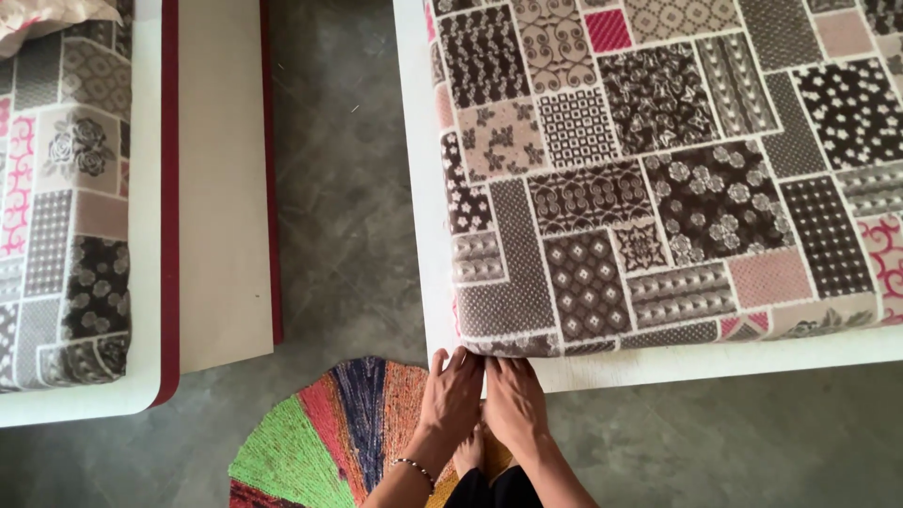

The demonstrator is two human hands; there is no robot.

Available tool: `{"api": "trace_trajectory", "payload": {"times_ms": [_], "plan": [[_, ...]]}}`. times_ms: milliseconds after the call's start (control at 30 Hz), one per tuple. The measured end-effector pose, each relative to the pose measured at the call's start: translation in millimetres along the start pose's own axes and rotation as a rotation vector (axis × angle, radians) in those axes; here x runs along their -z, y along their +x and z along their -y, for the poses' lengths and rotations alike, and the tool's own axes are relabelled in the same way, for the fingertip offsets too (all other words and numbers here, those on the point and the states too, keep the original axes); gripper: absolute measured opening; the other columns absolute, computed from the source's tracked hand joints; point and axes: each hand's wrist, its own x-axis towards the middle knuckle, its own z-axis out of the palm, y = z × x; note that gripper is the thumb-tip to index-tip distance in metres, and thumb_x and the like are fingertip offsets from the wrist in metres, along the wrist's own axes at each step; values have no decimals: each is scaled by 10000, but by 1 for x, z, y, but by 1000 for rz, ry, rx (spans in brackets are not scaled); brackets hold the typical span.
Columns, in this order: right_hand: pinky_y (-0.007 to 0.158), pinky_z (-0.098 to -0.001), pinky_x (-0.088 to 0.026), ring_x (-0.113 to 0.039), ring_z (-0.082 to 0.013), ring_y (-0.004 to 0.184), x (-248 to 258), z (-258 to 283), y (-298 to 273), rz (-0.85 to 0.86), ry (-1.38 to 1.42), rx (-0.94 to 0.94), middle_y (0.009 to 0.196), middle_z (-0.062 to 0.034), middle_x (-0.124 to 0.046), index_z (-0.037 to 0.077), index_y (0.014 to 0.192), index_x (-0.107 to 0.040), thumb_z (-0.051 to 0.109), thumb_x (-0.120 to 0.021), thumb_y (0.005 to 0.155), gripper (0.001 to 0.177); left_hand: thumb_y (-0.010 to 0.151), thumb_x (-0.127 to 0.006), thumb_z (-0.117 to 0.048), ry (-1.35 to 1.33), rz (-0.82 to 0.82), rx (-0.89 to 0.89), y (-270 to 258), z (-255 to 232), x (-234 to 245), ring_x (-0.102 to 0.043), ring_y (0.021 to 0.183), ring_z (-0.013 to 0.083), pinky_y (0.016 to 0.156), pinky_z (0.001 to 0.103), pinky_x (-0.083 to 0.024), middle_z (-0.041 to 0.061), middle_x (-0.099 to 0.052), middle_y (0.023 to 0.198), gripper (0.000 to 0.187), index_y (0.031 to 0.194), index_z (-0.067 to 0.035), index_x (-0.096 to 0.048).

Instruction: The person removes a pillow from the bed and places it on the floor, then smooths and tucks the patterned bedsheet around the mattress edges. The person works along each side of the bed, pulling and folding the sheet to create a neat appearance.

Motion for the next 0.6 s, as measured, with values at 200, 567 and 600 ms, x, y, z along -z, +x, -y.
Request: {"api": "trace_trajectory", "payload": {"times_ms": [200,567,600], "plan": [[1136,-494,-391,-571,-367,1271,5,-4,16,5,-31,-73,1367,-261,-591,-66,1286,-578,-8,-520,910,386,804,-684,-224,-54,27,60,8,8,1,-459,1283,261,1103,494,-303,88,-577,1346,534,1299,-34,-615],[402,-278,-343,-436,-80,411,57,-45,-15,-125,846,-146,828,-99,-837,92,1073,-829,42,-501,883,383,746,-549,-32,-142,-77,-258,-13,49,17,-437,1426,258,1251,538,-117,79,-585,1450,664,1410,-31,-549],[402,-278,-343,-436,-80,411,58,-45,-17,-127,847,-144,828,-99,-837,92,1073,-829,42,-501,883,383,746,-549,-32,-139,-78,-258,-13,50,17,-437,1426,258,1251,538,-117,79,-585,1450,664,1410,-31,-549]]}}
